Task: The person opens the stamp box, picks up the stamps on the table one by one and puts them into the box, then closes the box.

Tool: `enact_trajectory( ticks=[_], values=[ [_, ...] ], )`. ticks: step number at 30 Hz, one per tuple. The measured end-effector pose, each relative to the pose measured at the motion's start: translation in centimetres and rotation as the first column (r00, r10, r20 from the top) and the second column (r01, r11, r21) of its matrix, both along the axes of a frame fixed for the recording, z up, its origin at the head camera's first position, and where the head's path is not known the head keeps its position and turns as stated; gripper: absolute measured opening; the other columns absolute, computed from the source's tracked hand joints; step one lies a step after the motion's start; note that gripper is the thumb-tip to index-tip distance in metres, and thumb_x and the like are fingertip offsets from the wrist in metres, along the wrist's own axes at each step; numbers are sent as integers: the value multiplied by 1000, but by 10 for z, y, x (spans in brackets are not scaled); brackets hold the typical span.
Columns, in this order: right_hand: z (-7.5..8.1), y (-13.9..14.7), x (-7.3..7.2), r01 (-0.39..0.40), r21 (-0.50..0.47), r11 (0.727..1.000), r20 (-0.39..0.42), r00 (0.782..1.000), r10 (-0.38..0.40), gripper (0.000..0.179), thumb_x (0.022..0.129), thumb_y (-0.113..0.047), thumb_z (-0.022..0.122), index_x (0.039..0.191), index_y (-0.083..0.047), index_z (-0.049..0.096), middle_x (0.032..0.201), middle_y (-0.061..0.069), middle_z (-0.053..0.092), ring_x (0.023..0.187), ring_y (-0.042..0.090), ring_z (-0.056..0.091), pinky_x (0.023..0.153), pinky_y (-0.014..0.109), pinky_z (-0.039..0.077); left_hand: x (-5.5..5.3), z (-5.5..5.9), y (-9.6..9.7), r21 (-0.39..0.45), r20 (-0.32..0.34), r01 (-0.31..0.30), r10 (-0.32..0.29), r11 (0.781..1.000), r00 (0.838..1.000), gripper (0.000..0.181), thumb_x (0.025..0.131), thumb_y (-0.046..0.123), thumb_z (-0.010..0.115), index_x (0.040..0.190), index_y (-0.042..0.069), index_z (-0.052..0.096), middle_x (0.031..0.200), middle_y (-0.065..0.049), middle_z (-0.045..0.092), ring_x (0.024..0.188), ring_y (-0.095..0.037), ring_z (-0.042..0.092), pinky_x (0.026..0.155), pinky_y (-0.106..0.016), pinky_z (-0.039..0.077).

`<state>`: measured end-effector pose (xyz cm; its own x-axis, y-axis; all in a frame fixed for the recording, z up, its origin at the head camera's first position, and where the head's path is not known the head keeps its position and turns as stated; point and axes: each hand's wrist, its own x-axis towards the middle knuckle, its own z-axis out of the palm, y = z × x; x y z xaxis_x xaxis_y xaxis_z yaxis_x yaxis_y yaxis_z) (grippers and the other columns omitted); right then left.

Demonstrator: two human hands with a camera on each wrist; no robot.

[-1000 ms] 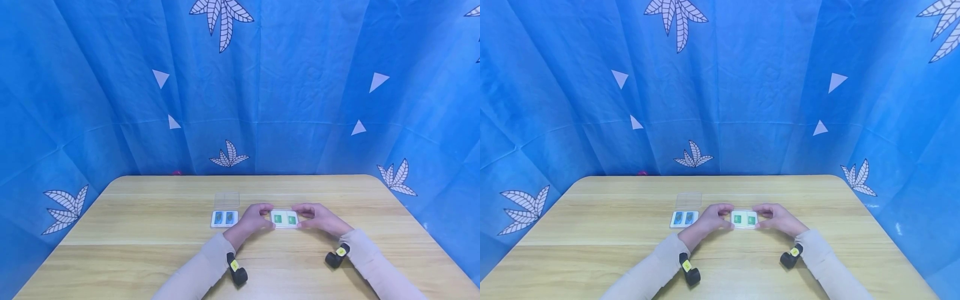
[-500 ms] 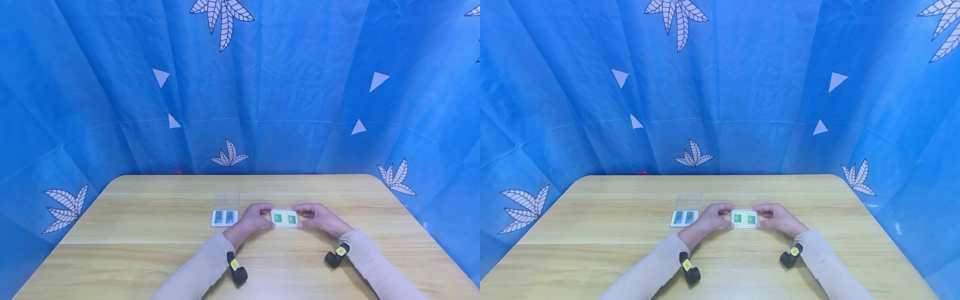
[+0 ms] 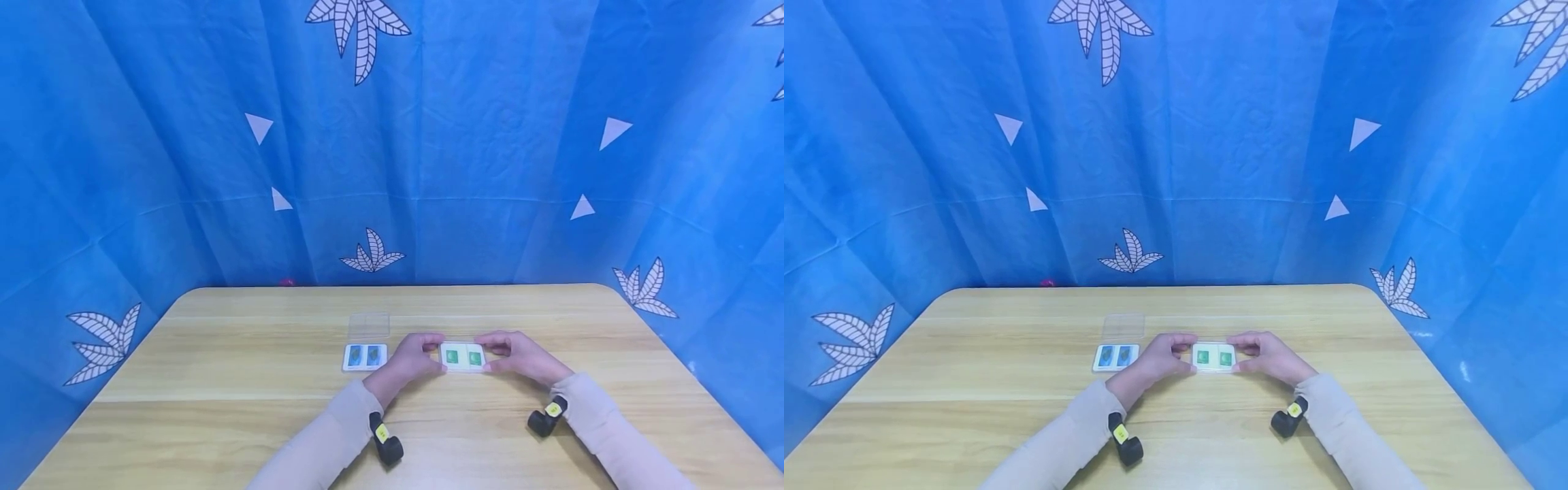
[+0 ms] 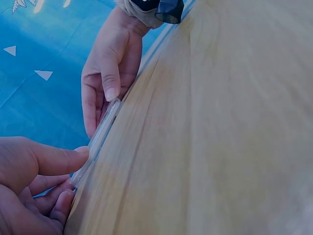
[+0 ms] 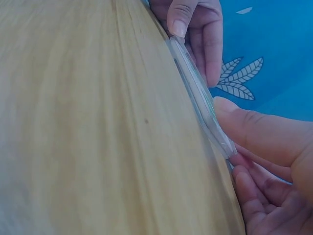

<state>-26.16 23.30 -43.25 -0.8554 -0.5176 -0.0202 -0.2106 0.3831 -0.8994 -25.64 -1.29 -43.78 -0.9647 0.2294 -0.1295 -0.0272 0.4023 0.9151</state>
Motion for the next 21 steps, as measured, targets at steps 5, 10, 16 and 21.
enact_trajectory(
  ticks=[5, 10, 16, 21],
  values=[
    [1, 0, -1, 0, 4, 1000, 0, 1000, 0, 59, 78, -8, 73, 130, 8, 49, 131, 28, 50, 116, 39, 53, 91, 25, 49, 0, 2, 0, -10, -4, 0, 0, 1000, 1000, 58, 65, 0, 79, 119, 14, 65, 114, -2, 63, 108, -22, 55, 95, -37, 46],
    [1, 1, -1, 2, 4, 1000, 2, 1000, -2, 60, 78, -10, 73, 131, 7, 49, 132, 27, 49, 117, 39, 52, 92, 27, 49, -2, 2, 0, -21, -11, 2, -2, 1000, 1000, 58, 64, 1, 80, 119, 15, 65, 115, -2, 63, 108, -22, 56, 96, -38, 46],
    [2, 1, -1, 11, -12, 1000, 34, 999, -10, 61, 78, -10, 74, 131, 6, 49, 132, 26, 50, 117, 38, 51, 95, 33, 48, -2, 3, 0, -17, -6, 8, -8, 1000, 1000, 59, 65, 0, 79, 120, 14, 64, 118, -3, 63, 112, -24, 55, 98, -39, 45],
    [1, 1, -1, 15, -25, 1000, 56, 998, -13, 61, 78, -9, 73, 131, 7, 48, 131, 26, 50, 116, 37, 52, 92, 28, 48, -2, 2, 0, -20, 4, 15, -15, 1000, 1000, 59, 65, 0, 79, 120, 15, 64, 115, -3, 62, 109, -23, 55, 97, -39, 45]
  ],
)
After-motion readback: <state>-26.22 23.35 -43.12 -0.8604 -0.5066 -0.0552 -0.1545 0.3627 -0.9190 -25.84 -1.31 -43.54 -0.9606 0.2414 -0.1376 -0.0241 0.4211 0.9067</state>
